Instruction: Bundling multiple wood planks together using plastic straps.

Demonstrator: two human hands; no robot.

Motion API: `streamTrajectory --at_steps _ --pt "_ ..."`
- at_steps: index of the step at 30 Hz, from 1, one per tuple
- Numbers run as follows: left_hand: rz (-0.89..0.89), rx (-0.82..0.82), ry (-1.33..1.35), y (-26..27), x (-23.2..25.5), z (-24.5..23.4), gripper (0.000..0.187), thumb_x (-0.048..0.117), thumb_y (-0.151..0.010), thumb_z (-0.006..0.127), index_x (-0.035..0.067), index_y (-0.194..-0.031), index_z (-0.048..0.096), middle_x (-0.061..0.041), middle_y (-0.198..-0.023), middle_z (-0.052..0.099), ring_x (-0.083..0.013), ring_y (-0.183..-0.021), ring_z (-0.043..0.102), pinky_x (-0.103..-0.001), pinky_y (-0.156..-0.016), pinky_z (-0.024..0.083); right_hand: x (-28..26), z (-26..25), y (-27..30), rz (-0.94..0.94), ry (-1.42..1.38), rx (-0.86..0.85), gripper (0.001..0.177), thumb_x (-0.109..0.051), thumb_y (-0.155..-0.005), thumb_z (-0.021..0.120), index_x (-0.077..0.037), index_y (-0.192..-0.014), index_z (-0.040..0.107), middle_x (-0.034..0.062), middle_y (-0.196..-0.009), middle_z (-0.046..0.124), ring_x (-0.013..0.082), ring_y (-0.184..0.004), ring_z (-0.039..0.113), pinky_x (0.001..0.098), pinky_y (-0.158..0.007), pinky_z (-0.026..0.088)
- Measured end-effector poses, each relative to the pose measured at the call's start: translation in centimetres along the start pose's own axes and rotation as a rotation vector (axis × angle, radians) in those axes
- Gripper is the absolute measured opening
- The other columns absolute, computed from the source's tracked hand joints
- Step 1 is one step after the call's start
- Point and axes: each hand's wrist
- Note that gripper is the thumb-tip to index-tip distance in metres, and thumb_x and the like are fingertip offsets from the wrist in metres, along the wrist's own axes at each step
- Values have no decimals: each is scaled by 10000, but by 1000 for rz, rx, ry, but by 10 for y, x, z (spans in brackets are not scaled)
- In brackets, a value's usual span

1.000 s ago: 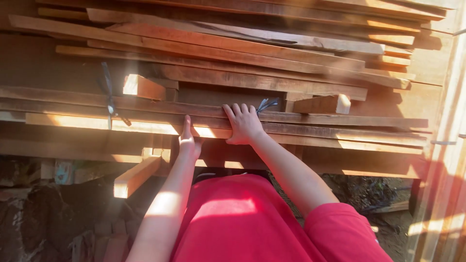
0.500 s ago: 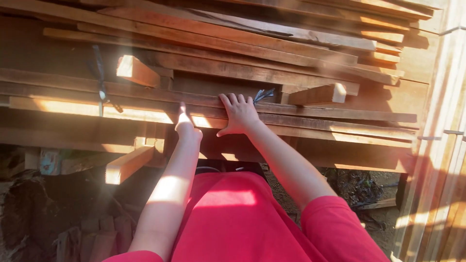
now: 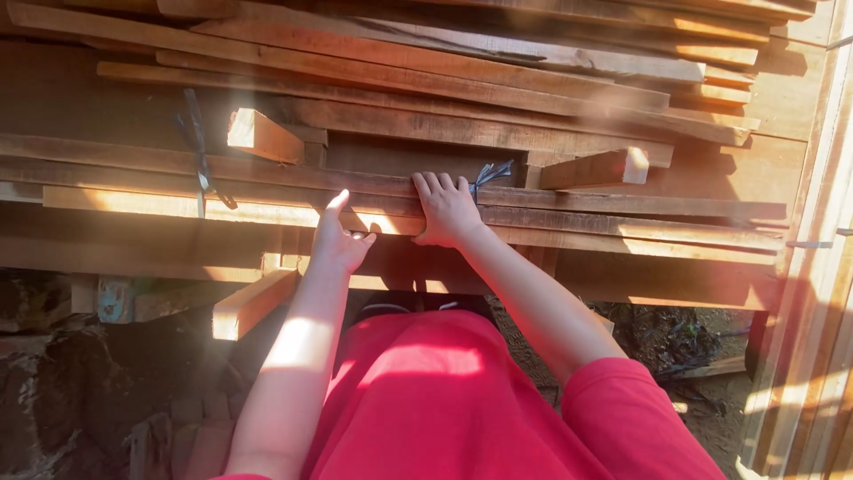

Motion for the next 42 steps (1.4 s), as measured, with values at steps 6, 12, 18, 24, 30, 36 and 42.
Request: streamTrajectory --at_steps 6,12,18,24,30,36,42 --pt "-126 -23 -110 -7 16 4 1227 434 -867 804 72 -1633 -84 -201 -1692 -182 -351 -1604 -46 -550 -1273 -1 -2 -70 -9 107 -291 -177 1023 -859 -802 487 -90 -1476 455 107 -1378 567 294 -1315 534 489 -1030 461" --pt "-195 18 -87 -41 20 -2 1195 480 -892 776 142 -1640 -92 -222 -1684 -225 -334 -1591 -145 -511 -1285 -80 6 -64 -60 219 -454 -477 1122 -1008 -654 449 -155 -1347 674 85 -1373 667 289 -1327 598 484 -1083 476" --pt "-137 52 -148 -57 5 -6 1131 527 -883 787 248 -1652 6 -153 -1725 -66 -323 -1607 14 -640 -1245 -95 4 -58 -61 246 -486 -538 1146 -984 -539 610 -163 -1336 677 111 -1389 659 283 -1345 585 437 -1108 489" --pt "-148 -19 -227 -52 -10 -45 730 596 -818 841 161 -1308 520 12 -1221 559 -197 -1210 513 -575 -1208 258 -12 -33 -23 229 -358 -258 988 -895 -637 609 -143 -1278 619 141 -1191 708 306 -1188 673 465 -1003 533" --pt "-123 -139 -141 -16 -16 -69 1051 585 -878 737 100 -1620 172 -142 -1647 202 -385 -1503 281 -615 -1239 239 -57 -35 36 183 -214 81 869 -807 -710 644 -132 -1254 586 51 -1128 649 251 -1128 621 414 -942 452" --pt "-42 -134 -110 -38 -36 -109 820 343 -914 794 118 -1561 344 -89 -1524 388 -255 -1399 413 -516 -1241 294 -75 21 48 196 -147 45 885 -766 -585 758 -208 -1222 504 -1 -1086 567 241 -1107 566 433 -919 424" --pt "-2 -214 -164 -76 -48 -148 755 354 -934 768 129 -1537 374 -51 -1488 434 -251 -1362 455 -504 -1222 348 -70 32 53 68 -56 124 877 -694 -530 824 -148 -1156 543 42 -1087 635 278 -1116 664 533 -1092 377"
Point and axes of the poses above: each hand's wrist, its own y-axis away from the middle knuckle, its own z-axis out of the palm, x = y × z
